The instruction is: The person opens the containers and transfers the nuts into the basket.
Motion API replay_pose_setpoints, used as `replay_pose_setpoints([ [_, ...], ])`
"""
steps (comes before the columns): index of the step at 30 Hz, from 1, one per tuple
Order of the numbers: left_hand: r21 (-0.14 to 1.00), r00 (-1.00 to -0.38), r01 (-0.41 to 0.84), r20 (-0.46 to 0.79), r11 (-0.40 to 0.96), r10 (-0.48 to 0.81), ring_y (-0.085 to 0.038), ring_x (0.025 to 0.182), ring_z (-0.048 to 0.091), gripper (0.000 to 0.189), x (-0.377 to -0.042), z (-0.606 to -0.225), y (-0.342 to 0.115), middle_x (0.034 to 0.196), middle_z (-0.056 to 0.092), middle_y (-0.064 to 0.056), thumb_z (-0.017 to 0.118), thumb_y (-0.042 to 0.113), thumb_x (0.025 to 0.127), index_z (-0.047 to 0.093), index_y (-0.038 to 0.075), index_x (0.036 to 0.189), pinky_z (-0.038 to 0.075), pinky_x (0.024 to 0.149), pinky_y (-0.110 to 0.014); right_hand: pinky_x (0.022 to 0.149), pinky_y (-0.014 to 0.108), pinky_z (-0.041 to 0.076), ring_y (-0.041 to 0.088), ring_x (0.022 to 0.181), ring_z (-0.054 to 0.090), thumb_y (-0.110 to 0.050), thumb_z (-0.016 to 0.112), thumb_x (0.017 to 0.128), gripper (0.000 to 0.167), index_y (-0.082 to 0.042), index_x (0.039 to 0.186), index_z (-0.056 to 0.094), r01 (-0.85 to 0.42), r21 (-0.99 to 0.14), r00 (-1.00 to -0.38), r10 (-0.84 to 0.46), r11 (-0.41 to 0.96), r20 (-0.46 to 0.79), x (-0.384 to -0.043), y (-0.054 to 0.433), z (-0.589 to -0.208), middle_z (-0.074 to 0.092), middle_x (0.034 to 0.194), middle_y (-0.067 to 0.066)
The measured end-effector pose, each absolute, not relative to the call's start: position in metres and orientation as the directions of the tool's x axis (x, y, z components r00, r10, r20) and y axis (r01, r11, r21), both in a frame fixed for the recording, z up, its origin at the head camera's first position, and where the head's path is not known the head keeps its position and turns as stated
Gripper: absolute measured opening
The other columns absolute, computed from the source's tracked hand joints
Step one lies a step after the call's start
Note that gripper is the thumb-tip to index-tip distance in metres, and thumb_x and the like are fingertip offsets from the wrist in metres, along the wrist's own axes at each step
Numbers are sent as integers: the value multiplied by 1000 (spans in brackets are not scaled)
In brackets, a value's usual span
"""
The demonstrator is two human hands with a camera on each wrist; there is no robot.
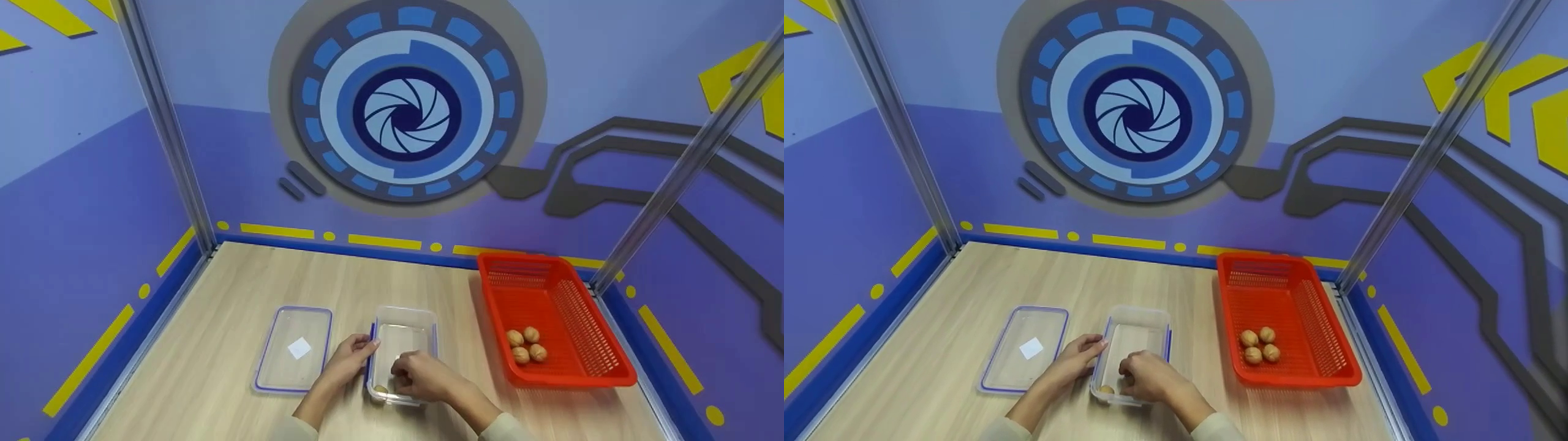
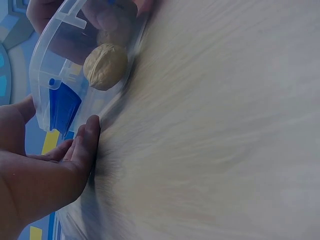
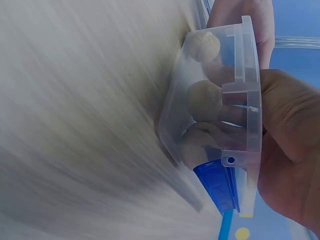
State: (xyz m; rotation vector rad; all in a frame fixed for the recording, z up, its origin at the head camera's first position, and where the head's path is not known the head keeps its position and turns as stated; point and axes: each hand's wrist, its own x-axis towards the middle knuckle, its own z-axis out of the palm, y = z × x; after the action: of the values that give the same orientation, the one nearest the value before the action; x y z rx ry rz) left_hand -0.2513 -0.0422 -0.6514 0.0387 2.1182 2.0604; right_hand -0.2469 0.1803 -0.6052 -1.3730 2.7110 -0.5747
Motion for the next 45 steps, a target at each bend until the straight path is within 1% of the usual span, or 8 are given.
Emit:
replay_pose_setpoints([
  [9,994,-985,-103,-105,24,140,-34,117,63,61,-251,-651,-40,129,62,-24,66,30,107,47,-17,141,57,98,-48,60,11,33,-2,68,43,-3,84,81,13,-6,84,71,-770,-355,-598,-794,530,112,-248,181,-605,62,71,-1],
  [16,997,-988,-70,-74,32,134,-31,114,64,58,-252,-650,-39,127,63,-25,65,26,107,47,-19,139,55,100,-51,59,12,34,-1,68,44,-4,81,83,12,-8,83,70,-762,-347,-611,-785,547,104,-248,181,-602,59,71,-5],
  [20,997,-988,-72,-76,35,137,-30,114,64,59,-251,-649,-40,127,64,-24,65,27,107,48,-18,139,56,100,-50,63,12,42,3,71,54,-6,81,83,9,-6,89,74,-750,-381,-628,-764,541,150,-249,182,-603,66,77,-2],
  [24,995,-986,-90,-94,34,137,-31,117,63,60,-251,-649,-41,130,63,-24,66,30,107,48,-17,141,56,99,-48,74,17,54,12,79,68,-5,80,82,15,-2,97,76,-739,-441,-640,-737,510,218,-251,184,-603,74,87,3],
  [29,994,-983,-106,-110,37,146,-34,119,63,64,-252,-650,-42,133,60,-27,65,32,107,45,-17,143,57,97,-46,78,27,59,18,86,72,-4,81,86,15,-2,100,76,-695,-509,-676,-704,508,221,-253,193,-591,75,93,4],
  [35,991,-981,-126,-130,32,145,-36,118,63,66,-250,-649,-43,133,60,-26,65,34,107,45,-16,145,58,93,-43,84,37,62,15,91,70,-11,82,92,18,-10,109,76,-596,-584,-761,-620,552,190,-258,212,-568,74,100,-1],
  [41,990,-982,-135,-139,36,131,-34,115,64,65,-249,-649,-42,131,61,-24,67,34,106,46,-14,144,58,90,-43,85,40,63,16,93,71,-15,83,94,22,-10,114,75,-585,-562,-795,-550,584,256,-265,240,-551,76,103,0],
  [45,992,-984,-121,-125,37,129,-35,116,64,64,-249,-648,-42,131,61,-25,66,32,106,46,-16,144,58,93,-45,86,41,63,17,92,73,-12,85,92,23,-7,112,75,-566,-582,-818,-488,584,305,-272,262,-541,76,103,2],
])
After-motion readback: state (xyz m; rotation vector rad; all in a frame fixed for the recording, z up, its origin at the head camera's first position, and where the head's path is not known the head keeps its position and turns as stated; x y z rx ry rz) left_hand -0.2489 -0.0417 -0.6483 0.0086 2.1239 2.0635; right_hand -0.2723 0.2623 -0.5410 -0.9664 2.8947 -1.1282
